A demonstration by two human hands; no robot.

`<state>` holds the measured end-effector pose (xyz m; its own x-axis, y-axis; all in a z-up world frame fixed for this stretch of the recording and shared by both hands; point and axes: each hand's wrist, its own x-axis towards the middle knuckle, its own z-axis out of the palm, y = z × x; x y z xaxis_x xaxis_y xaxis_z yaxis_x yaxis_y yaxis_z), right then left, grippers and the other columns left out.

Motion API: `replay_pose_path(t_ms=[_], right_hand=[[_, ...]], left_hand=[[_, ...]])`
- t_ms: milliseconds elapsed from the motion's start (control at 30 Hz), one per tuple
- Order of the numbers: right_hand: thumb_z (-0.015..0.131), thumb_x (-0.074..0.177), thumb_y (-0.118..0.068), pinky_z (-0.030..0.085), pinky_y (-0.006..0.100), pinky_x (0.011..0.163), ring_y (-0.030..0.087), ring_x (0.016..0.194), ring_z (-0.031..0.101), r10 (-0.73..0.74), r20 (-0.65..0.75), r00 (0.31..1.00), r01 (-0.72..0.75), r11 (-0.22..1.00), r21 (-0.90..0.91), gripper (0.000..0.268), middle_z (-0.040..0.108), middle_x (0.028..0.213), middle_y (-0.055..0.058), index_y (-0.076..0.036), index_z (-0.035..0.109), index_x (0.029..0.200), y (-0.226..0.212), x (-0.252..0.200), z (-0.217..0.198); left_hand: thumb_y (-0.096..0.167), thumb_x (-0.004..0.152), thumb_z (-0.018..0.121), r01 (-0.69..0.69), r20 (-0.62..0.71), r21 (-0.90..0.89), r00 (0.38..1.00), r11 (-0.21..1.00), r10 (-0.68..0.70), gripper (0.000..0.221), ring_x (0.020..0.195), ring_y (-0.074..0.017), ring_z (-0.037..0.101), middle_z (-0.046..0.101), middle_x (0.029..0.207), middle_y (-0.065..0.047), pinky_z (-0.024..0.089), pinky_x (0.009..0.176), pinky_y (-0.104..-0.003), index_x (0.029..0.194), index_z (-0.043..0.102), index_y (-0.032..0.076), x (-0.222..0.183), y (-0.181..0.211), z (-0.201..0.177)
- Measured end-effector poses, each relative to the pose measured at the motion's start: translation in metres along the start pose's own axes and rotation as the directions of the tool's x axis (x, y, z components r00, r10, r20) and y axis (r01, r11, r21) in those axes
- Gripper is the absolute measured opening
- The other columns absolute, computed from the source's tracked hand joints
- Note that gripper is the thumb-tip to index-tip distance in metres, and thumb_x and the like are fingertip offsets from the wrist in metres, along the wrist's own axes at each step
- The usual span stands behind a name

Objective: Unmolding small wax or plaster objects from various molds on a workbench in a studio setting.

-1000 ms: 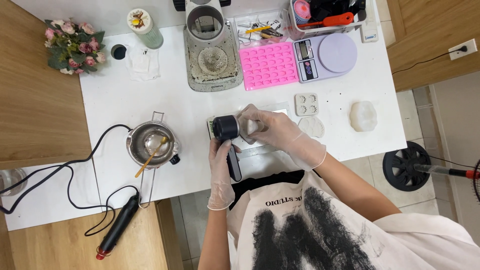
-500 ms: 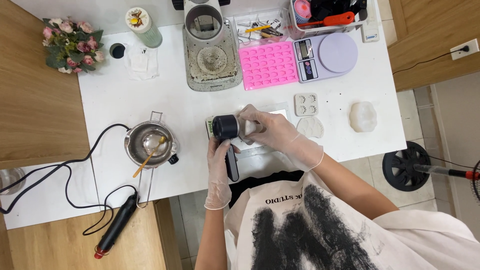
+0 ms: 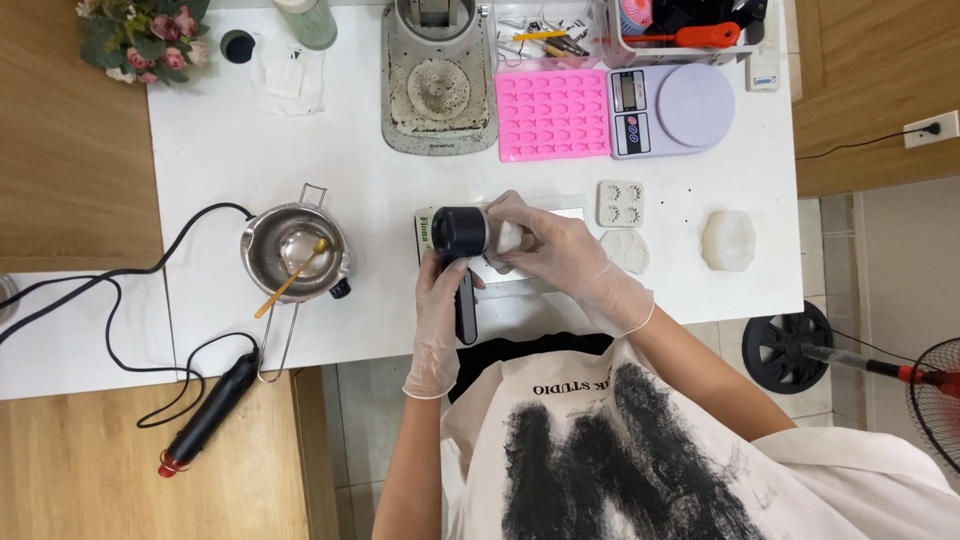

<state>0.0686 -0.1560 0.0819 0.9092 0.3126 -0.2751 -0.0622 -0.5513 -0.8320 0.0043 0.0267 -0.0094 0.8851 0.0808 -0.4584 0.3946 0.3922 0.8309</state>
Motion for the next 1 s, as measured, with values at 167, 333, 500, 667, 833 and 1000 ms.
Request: replay_pose_path(t_ms=[167,333,500,667,833,1000], right_hand=[[0.082,0.082,-0.011,0.061,0.024,0.073,0.008,0.08,0.073,-0.075,-0.004,0.997,0.075,0.997,0.031,0.057,0.075,0.099,0.002,-0.019,0.063,0.135,-0.002,-0.002,0.0],[0.085,0.081,-0.01,0.061,0.024,0.072,0.008,0.078,0.071,-0.136,-0.03,0.99,0.136,0.991,-0.009,0.061,0.074,0.098,0.002,-0.018,0.062,0.136,0.015,0.0,0.006],[0.084,0.081,-0.009,0.061,0.024,0.075,0.009,0.08,0.068,-0.111,-0.035,0.993,0.111,0.994,-0.003,0.059,0.075,0.1,0.002,-0.018,0.063,0.136,0.016,0.0,0.004],[0.085,0.081,-0.01,0.061,0.025,0.074,0.008,0.078,0.068,-0.103,-0.035,0.994,0.101,0.993,-0.066,0.061,0.075,0.1,0.002,-0.018,0.062,0.137,0.019,0.002,0.004],[0.083,0.082,-0.009,0.062,0.024,0.075,0.008,0.08,0.07,-0.09,-0.029,0.996,0.089,0.996,-0.033,0.06,0.075,0.102,0.002,-0.018,0.062,0.137,0.019,0.002,0.005],[0.082,0.086,-0.009,0.062,0.024,0.079,0.007,0.085,0.071,-0.126,-0.044,0.991,0.126,0.992,0.011,0.055,0.076,0.1,0.002,-0.018,0.062,0.137,0.018,0.001,0.007]], left_hand=[[0.018,0.095,0.063,-0.036,0.03,-0.07,0.999,0.997,0.038,0.021,0.073,-0.0092,0.06,0.065,0.089,-0.001,0.047,0.063,-0.024,0.112,0.062,0.006,0.001,0.0,0.003],[0.015,0.094,0.065,-0.031,0.029,-0.116,0.999,0.993,0.034,0.021,0.074,-0.0096,0.061,0.064,0.093,-0.003,0.048,0.065,-0.024,0.112,0.061,0.005,0.001,-0.001,0.003],[0.016,0.095,0.064,-0.007,0.038,-0.109,0.999,0.994,0.012,0.02,0.074,-0.0098,0.061,0.064,0.091,-0.003,0.049,0.065,-0.025,0.111,0.06,0.005,0.006,-0.011,0.0],[0.015,0.094,0.063,-0.022,0.054,-0.133,0.998,0.991,0.029,0.022,0.075,-0.0101,0.062,0.065,0.094,-0.004,0.049,0.066,-0.025,0.113,0.06,0.005,0.008,-0.011,-0.001],[0.015,0.095,0.062,-0.002,0.067,-0.134,0.998,0.991,0.011,0.023,0.071,-0.0109,0.061,0.066,0.093,-0.006,0.047,0.063,-0.025,0.115,0.06,0.005,0.012,-0.014,-0.004],[0.014,0.094,0.062,0.007,0.052,-0.164,0.999,0.986,0.001,0.022,0.071,-0.0108,0.062,0.065,0.093,-0.005,0.049,0.064,-0.025,0.114,0.06,0.005,0.006,-0.005,0.001]])
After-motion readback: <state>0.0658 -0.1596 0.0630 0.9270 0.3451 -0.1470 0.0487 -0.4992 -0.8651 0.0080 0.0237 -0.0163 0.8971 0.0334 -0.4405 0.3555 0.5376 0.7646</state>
